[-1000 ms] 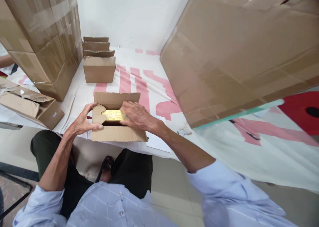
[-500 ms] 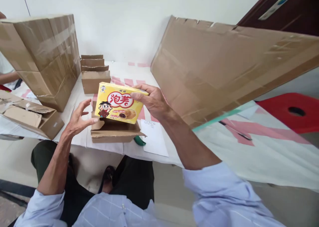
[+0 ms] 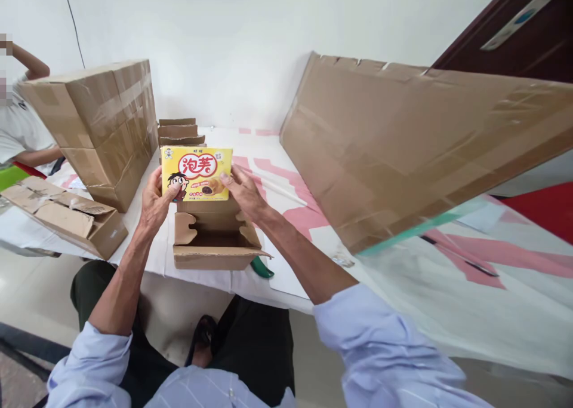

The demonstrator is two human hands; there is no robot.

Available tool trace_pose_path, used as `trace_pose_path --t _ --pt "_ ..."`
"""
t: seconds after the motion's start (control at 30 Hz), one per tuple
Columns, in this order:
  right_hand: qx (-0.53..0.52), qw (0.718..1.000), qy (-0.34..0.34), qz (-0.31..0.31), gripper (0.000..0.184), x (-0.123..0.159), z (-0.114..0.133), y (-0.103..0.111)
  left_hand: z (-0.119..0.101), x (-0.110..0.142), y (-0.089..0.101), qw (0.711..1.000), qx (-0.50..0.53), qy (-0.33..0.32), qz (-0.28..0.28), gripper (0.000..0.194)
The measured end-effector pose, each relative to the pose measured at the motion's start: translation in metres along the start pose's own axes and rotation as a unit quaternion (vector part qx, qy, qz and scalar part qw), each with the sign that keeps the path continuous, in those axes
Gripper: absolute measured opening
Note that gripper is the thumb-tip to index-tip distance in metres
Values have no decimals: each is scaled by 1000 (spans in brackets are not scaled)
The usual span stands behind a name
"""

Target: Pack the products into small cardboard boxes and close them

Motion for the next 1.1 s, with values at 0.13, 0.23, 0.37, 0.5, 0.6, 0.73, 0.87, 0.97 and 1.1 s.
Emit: trace_pose_path --t 0.13,0.23,0.37,0.5,0.6,0.73,0.87,0.97,1.1 --pt "-25 999 -42 20 66 -12 -30 -4 32 0 9 998 -35 57 -8 78" --pt "-40 995 -85 24 60 -12 -56 -4 53 4 14 995 -46 90 -11 77" --pt "-55 991 -119 16 58 -8 -81 -2 70 8 16 992 -30 124 -20 78" --pt "-51 991 -126 15 55 -10 -90 -1 78 7 17 990 -26 137 -26 78" --pt "-44 991 -127 13 54 -13 -92 1 80 5 17 989 -23 141 -29 79" --pt "-43 992 -118 5 59 -15 -88 2 80 2 17 991 -28 131 -26 79" --pt "-39 997 -72 11 65 -15 -61 0 60 -7 12 996 -27 88 -8 77" --pt "-10 999 -11 35 69 -13 -23 -1 23 -15 -1 999 -17 18 22 78" --pt "67 997 38 25 78 1 26 27 -24 -14 -22 992 -47 -73 91 83"
Point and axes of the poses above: each hand's wrist, its own x-axis away from the middle knuckle, its own y-axis out of the back of the hand, z = x × y, the point moved 10 cm from there along -x, towards the middle knuckle, and after that the axes turned 4 degrees about z, right-handed, at the moved point
